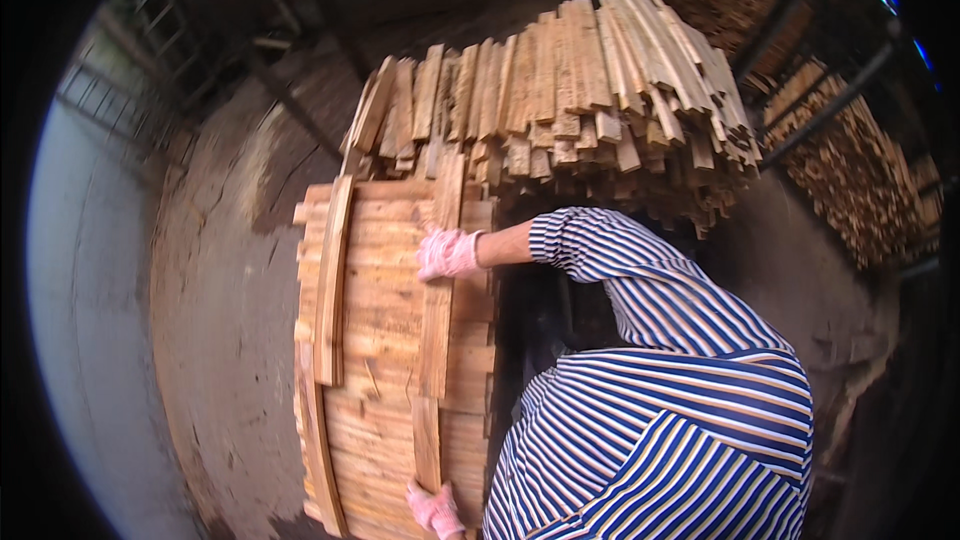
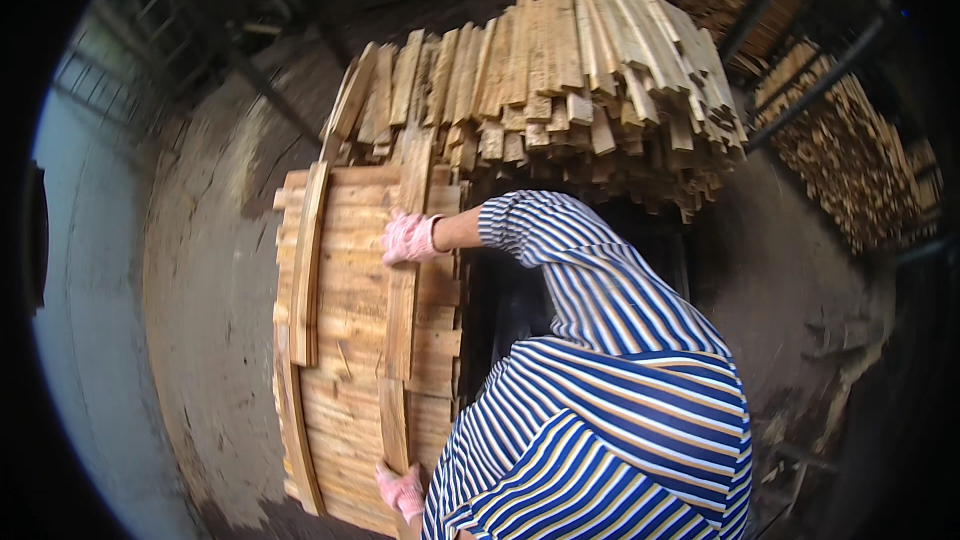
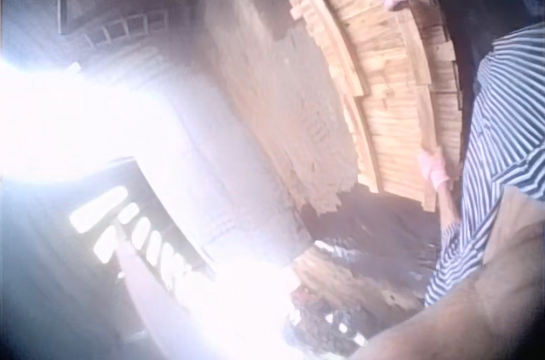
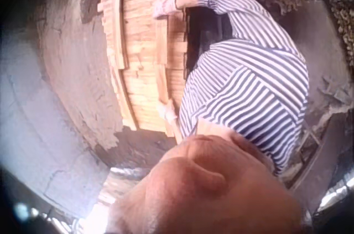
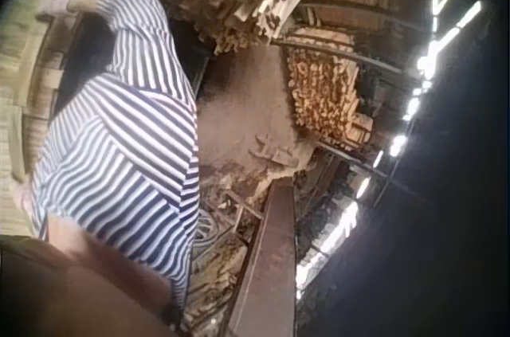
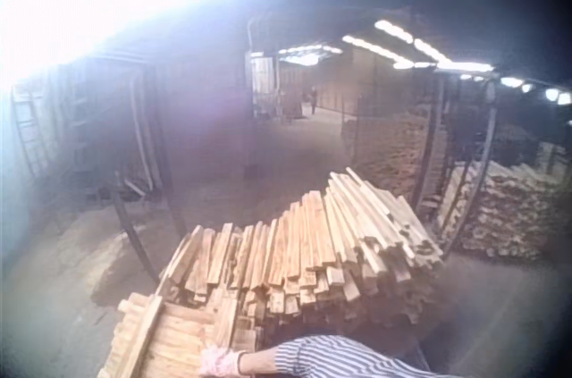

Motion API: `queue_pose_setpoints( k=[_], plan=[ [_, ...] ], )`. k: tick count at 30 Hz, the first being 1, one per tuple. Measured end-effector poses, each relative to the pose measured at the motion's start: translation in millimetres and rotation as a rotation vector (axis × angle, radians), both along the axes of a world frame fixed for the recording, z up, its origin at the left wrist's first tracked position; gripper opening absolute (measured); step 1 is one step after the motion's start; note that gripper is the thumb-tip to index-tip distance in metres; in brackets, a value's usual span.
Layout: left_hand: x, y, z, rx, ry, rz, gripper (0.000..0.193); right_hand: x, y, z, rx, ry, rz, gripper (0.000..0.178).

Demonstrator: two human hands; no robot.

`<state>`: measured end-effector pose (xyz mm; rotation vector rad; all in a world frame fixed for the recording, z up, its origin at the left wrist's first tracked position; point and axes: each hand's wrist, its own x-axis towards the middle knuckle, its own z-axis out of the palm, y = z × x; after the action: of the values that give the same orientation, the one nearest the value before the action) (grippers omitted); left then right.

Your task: The person stacks wooden planks in a lumber yard. They pick up planks from a pile and place them onto a growing stack, arranging them to form a neat pile.

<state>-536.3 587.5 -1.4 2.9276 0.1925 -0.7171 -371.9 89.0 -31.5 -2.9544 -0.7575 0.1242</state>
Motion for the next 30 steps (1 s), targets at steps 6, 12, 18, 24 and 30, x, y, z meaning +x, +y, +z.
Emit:
queue_pose_setpoints(
  k=[6, 12, 18, 24, 30],
  plan=[
    [17.1, -0.1, 15.4, -0.106, 0.215, -0.061, 0.073, 10.5, 5.1, -55.7, -0.073, -0.043, -0.046, 0.027],
    [64.5, -85.4, 28.6, -0.199, 0.245, -0.225, 0.070, -24.9, -14.6, -62.9, 0.218, -0.149, -0.544, 0.050],
    [123.0, -231.3, 17.9, -0.486, 0.073, -0.270, 0.068, -139.9, -153.3, 119.3, 0.195, -0.472, -1.100, 0.037],
    [162.5, -526.9, 52.6, -1.342, 0.159, -0.656, 0.061, -295.7, -410.2, 101.0, -0.090, -0.670, -2.023, 0.087],
    [87.3, -807.1, 95.9, -1.453, 0.828, -0.967, 0.084, -306.4, -470.3, 121.5, 0.317, -0.020, -2.252, 0.115]
  ],
)
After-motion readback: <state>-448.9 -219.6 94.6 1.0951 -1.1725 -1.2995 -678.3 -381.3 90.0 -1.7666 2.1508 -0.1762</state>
